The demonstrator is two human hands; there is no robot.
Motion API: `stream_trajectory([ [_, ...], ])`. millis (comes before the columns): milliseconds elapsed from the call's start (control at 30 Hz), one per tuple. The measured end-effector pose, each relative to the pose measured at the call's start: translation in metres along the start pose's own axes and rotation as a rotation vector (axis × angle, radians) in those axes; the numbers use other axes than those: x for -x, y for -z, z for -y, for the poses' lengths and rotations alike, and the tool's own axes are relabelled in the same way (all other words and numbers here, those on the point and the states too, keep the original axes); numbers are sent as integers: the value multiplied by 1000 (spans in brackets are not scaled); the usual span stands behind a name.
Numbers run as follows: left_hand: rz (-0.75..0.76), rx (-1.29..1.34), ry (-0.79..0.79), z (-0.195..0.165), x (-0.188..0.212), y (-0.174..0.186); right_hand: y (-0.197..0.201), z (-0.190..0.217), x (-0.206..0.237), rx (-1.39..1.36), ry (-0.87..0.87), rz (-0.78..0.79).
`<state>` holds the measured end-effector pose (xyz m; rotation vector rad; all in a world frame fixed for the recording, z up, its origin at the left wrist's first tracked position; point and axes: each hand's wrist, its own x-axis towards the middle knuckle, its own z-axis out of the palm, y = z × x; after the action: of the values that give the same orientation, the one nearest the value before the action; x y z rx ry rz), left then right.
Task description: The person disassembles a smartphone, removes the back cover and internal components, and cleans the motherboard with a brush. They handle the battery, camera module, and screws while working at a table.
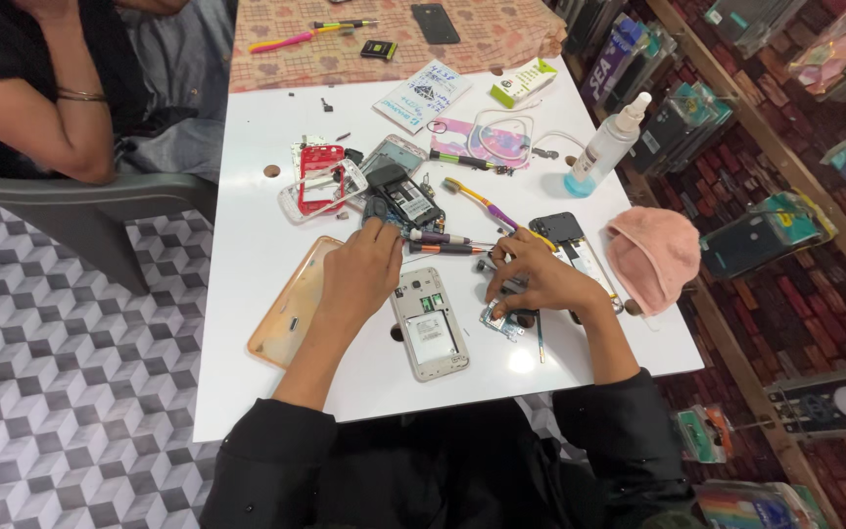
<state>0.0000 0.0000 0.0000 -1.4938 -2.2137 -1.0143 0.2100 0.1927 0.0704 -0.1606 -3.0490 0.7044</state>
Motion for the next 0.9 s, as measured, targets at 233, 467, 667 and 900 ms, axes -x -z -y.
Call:
stream_trajectory([
  [233,264,68,-32,-7,-1,15,-8,-10,-1,-57,97,-65],
  [467,449,111,-73,-13,-2,26,-12,-7,-5,-43,93,-132],
  [667,533,162,-93,-14,-2,29,-14,-1,-7,-52,159,-206],
  [900,509,265,-138,-14,-4,31,-10,-5,-10,-31,213,-212],
])
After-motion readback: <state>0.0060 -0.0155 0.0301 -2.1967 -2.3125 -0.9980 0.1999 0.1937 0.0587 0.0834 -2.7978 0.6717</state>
